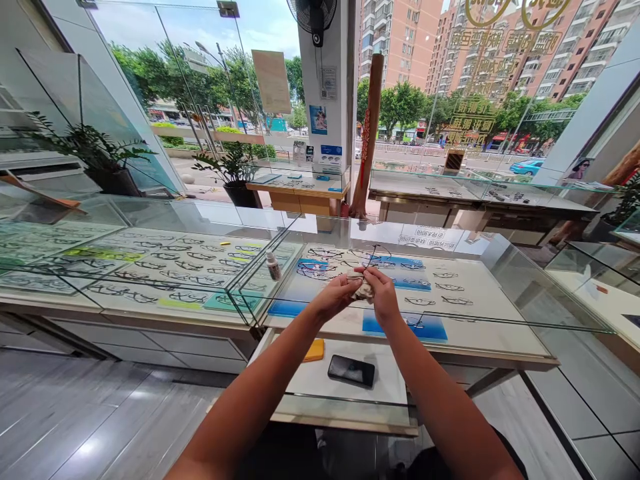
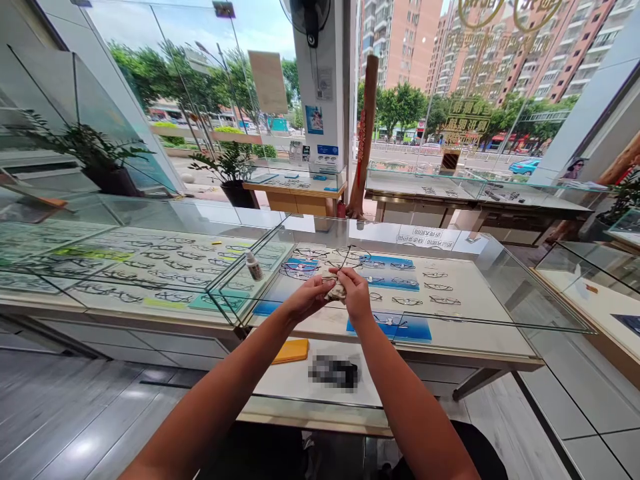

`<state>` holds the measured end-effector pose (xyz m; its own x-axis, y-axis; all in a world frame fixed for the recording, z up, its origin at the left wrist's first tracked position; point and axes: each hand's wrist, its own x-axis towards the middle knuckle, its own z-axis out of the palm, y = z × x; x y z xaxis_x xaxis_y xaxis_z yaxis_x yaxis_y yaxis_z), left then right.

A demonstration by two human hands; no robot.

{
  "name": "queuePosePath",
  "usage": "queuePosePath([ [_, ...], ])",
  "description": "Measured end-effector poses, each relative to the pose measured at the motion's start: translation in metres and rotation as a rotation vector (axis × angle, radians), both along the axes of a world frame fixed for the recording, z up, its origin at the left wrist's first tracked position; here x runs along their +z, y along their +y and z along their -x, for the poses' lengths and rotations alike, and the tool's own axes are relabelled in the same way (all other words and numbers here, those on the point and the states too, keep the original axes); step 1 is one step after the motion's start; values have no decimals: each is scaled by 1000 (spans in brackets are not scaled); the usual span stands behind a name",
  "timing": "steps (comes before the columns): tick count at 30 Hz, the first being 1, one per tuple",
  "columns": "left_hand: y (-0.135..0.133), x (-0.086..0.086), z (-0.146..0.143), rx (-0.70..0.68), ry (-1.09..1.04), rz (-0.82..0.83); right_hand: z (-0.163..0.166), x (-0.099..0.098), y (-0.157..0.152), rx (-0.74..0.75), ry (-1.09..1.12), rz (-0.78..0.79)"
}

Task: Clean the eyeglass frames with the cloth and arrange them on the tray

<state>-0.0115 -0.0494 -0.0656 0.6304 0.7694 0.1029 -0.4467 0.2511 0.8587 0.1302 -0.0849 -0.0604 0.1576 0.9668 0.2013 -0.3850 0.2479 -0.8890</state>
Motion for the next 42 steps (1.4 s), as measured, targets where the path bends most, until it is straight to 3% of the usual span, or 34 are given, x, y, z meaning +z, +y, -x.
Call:
queuePosePath([
  [7, 1, -3, -9, 123, -3, -13, 0, 3, -1, -63, -99, -125],
  [15, 0, 0, 3, -42, 43, -115, -8, 2, 1, -72, -8, -27],
  [18, -1, -1, -1, 13, 58, -165, -6, 2, 1, -51, 41, 7],
  [26, 5, -5, -8, 201, 136, -188, -6, 0, 4, -47, 25, -83],
  [28, 5, -3, -5, 187, 107, -151, -7, 2, 3, -42, 43, -66],
  [34, 0, 8, 13, -48, 135, -160, -7, 6, -2, -36, 88, 5],
  [42, -2, 2, -5, 66, 95, -214, -5, 8, -4, -52, -22, -114],
])
